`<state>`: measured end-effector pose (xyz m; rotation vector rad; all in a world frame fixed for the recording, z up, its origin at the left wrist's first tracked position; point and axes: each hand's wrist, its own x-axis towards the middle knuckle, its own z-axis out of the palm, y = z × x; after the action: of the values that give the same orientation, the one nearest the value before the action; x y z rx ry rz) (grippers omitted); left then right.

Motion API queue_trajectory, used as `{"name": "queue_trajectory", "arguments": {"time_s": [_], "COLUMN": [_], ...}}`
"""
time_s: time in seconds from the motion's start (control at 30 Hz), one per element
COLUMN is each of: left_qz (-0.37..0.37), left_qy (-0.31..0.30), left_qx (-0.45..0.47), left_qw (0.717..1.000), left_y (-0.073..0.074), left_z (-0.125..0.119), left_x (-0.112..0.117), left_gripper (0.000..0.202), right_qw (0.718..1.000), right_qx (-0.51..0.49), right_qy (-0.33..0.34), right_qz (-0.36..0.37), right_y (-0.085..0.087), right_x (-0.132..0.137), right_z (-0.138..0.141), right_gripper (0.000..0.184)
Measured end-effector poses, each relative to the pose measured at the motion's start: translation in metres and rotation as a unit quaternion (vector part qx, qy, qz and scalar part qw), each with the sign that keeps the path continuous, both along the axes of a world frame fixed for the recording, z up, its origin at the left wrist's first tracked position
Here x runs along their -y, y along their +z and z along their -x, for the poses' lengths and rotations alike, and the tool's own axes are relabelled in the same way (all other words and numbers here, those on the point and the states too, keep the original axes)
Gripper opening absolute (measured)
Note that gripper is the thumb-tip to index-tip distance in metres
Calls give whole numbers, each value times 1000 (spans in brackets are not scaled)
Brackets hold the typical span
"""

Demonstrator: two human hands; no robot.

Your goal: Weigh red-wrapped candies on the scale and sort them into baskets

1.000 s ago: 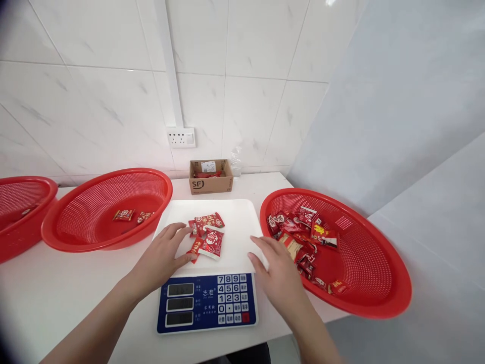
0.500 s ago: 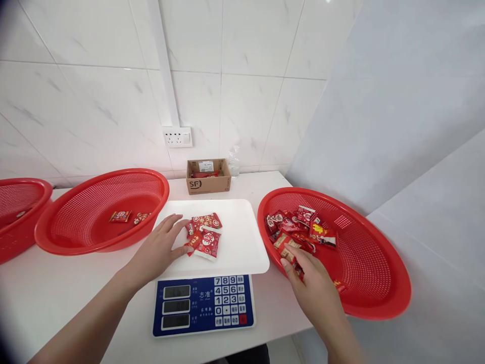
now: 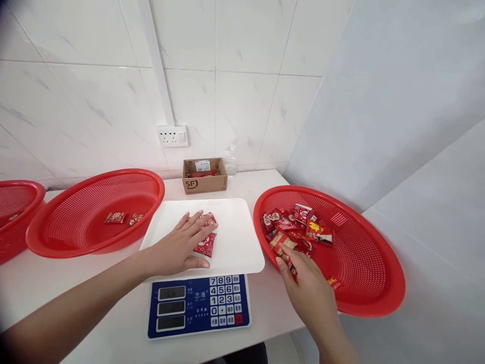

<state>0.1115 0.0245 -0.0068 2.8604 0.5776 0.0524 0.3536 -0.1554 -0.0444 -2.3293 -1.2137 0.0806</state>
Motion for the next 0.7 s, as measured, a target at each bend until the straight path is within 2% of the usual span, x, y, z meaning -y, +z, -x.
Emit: {"name": "queue_trajectory", "arguments": {"time_s": [0.13, 0.33, 0.43, 0.6, 0.7], "left_qz": [-8, -26, -20, 22, 40], "left_qy": [-31, 12, 19, 32, 86], "left_qx": [-17, 12, 16, 14, 46], "left_qw": [999, 1000, 1000, 999, 994], "left_y": [-5, -18, -20, -6, 6], "left_z": [-11, -23, -26, -18, 1], "left_x": [-13, -16, -15, -16, -19], "left_gripper": [79, 72, 72, 69, 63], "right_qw": [1000, 1000, 999, 999, 999], "right_qx": [18, 20, 26, 23, 26], "right_qy": [-1, -3, 0, -4, -2], "right_qz": [9, 24, 19, 32, 37], "right_y": [0, 0, -1, 0, -1], "right_x": [1, 1, 0, 0, 0], "right_z": [1, 1, 0, 1, 1], "right_gripper": [44, 44, 45, 45, 47]}}
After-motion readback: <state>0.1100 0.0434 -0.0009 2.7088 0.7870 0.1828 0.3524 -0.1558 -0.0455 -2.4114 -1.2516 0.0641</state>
